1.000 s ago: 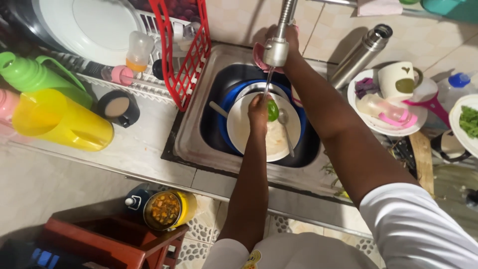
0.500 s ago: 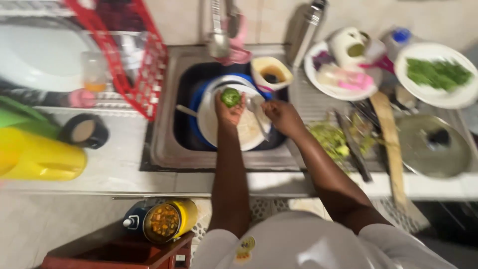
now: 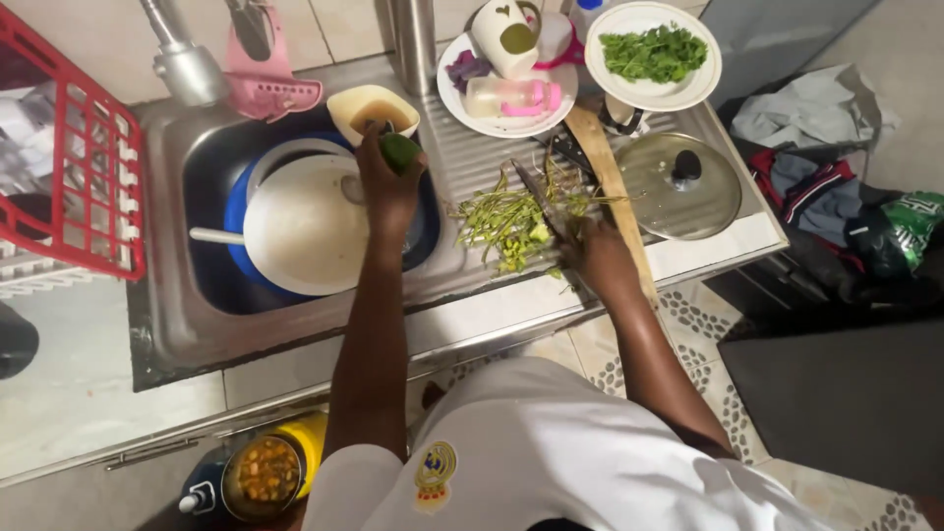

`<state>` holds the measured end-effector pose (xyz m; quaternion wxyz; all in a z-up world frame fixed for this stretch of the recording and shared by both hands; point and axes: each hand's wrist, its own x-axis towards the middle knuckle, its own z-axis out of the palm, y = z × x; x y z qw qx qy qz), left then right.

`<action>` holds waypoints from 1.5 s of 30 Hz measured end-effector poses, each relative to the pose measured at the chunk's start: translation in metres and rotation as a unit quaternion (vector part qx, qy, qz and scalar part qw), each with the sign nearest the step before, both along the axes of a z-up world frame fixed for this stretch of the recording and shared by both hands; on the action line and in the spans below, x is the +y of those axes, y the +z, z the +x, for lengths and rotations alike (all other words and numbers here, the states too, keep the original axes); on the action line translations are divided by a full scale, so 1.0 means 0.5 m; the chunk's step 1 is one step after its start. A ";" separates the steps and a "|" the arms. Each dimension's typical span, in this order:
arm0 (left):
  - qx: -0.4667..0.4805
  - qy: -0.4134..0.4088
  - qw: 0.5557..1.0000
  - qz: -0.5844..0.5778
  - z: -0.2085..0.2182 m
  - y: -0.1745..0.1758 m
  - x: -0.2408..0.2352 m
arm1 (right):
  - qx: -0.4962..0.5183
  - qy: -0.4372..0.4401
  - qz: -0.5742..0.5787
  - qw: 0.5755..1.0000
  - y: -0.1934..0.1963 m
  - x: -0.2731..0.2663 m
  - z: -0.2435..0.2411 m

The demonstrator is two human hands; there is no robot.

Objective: Washing and chopping green leafy vegetables and a bell pepper in a sink area

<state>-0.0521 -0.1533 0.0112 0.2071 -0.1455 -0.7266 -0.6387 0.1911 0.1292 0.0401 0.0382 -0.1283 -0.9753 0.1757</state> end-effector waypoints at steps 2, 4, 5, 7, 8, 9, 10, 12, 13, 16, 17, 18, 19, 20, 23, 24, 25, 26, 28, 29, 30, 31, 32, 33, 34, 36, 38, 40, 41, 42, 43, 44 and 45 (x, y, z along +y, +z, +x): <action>0.041 0.123 0.969 -0.211 0.012 0.005 -0.006 | -0.041 -0.007 0.040 0.998 0.008 -0.017 0.010; 0.051 0.182 0.952 -0.239 -0.004 -0.022 -0.029 | 0.003 0.013 0.035 0.999 -0.029 0.000 0.004; 0.062 0.229 0.934 -0.268 -0.018 -0.032 -0.040 | 0.046 0.020 0.027 0.998 -0.048 0.006 0.000; 0.088 0.244 0.930 -0.260 -0.020 -0.034 -0.052 | 0.052 0.013 -0.007 0.999 -0.042 0.010 0.013; 0.111 0.255 0.927 -0.251 -0.021 -0.036 -0.058 | 0.053 0.002 -0.038 0.998 -0.039 0.013 0.019; 0.113 0.258 0.926 -0.252 -0.019 -0.020 -0.052 | 0.055 0.005 -0.039 0.998 -0.036 0.016 0.021; 0.147 0.241 0.927 -0.245 -0.017 -0.003 -0.046 | 0.057 -0.002 -0.064 0.996 -0.033 0.020 0.022; 0.180 0.225 0.928 -0.238 -0.014 0.009 -0.031 | 0.058 -0.008 -0.089 0.994 -0.024 0.023 0.035; 0.213 0.215 0.920 -0.249 -0.020 0.011 -0.025 | 0.057 -0.018 -0.111 0.992 -0.016 0.022 0.039; 0.274 0.180 0.913 -0.241 0.010 0.068 -0.006 | 0.061 -0.044 -0.156 0.985 0.009 0.012 0.049; 0.303 0.151 0.915 -0.219 0.026 0.096 0.003 | 0.065 -0.064 -0.179 0.980 0.017 0.007 0.054; 0.305 0.151 0.914 -0.220 0.029 0.115 0.010 | 0.067 -0.064 -0.180 0.979 0.031 0.003 0.052; 0.318 0.132 0.914 -0.217 0.038 0.129 0.018 | 0.075 -0.058 -0.190 0.977 0.042 -0.003 0.057; 0.330 0.112 0.913 -0.214 0.046 0.142 0.026 | 0.082 -0.052 -0.201 0.975 0.053 -0.008 0.063; 0.304 0.174 0.911 -0.216 0.019 0.097 0.047 | 0.114 -0.023 -0.226 0.967 0.067 -0.021 0.060; 0.307 0.175 0.911 -0.215 0.013 0.077 0.065 | 0.117 -0.022 -0.225 0.967 0.053 -0.019 0.058; 0.258 0.181 0.934 -0.168 0.009 0.055 0.085 | 0.105 -0.017 -0.223 0.969 0.037 -0.017 0.059; 0.208 0.187 0.952 -0.121 0.004 0.033 0.105 | 0.093 -0.011 -0.221 0.971 0.022 -0.016 0.059; 0.041 0.133 0.990 -0.010 0.003 0.010 0.165 | 0.063 -0.028 -0.234 0.970 0.057 -0.055 0.074; -0.123 0.076 0.984 0.102 -0.004 0.004 0.197 | 0.038 -0.043 -0.248 0.967 0.076 -0.074 0.074; -0.123 0.075 0.984 0.103 0.029 0.033 0.210 | 0.039 -0.044 -0.247 0.967 0.073 -0.074 0.068; -0.218 -0.029 0.951 0.215 0.066 0.059 0.223 | 0.030 -0.049 -0.230 0.971 0.069 -0.075 0.064; -0.306 -0.133 0.887 0.320 0.102 0.086 0.235 | 0.020 -0.053 -0.213 0.975 0.065 -0.076 0.060; -0.307 -0.137 0.886 0.319 0.086 0.035 0.247 | 0.021 -0.057 -0.213 0.975 0.052 -0.075 0.054; -0.334 -0.184 0.863 0.333 0.070 -0.017 0.260 | 0.029 -0.050 -0.185 0.981 0.039 -0.073 0.047; -0.363 -0.235 0.834 0.342 0.049 -0.088 0.284 | 0.038 -0.050 -0.157 0.986 0.034 -0.078 0.040; -0.402 -0.276 0.783 0.387 0.042 -0.130 0.295 | 0.031 -0.020 -0.128 0.991 0.049 -0.093 0.036; -0.421 -0.254 0.776 0.394 0.046 -0.131 0.295 | 0.022 -0.008 -0.126 0.992 0.061 -0.106 0.032; -0.437 -0.235 0.771 0.399 0.045 -0.130 0.295 | 0.016 0.003 -0.124 0.992 0.068 -0.112 0.029; -0.439 -0.235 0.770 0.399 0.049 -0.122 0.297 | 0.014 0.002 -0.125 0.992 0.059 -0.112 0.025; -0.440 -0.220 0.778 0.390 0.052 -0.114 0.297 | 0.018 0.008 -0.117 0.993 0.050 -0.112 0.022; -0.441 -0.206 0.786 0.381 0.057 -0.105 0.298 | 0.021 0.015 -0.109 0.994 0.041 -0.112 0.019; -0.441 -0.206 0.786 0.381 0.063 -0.103 0.301 | 0.020 0.016 -0.109 0.994 0.038 -0.115 0.015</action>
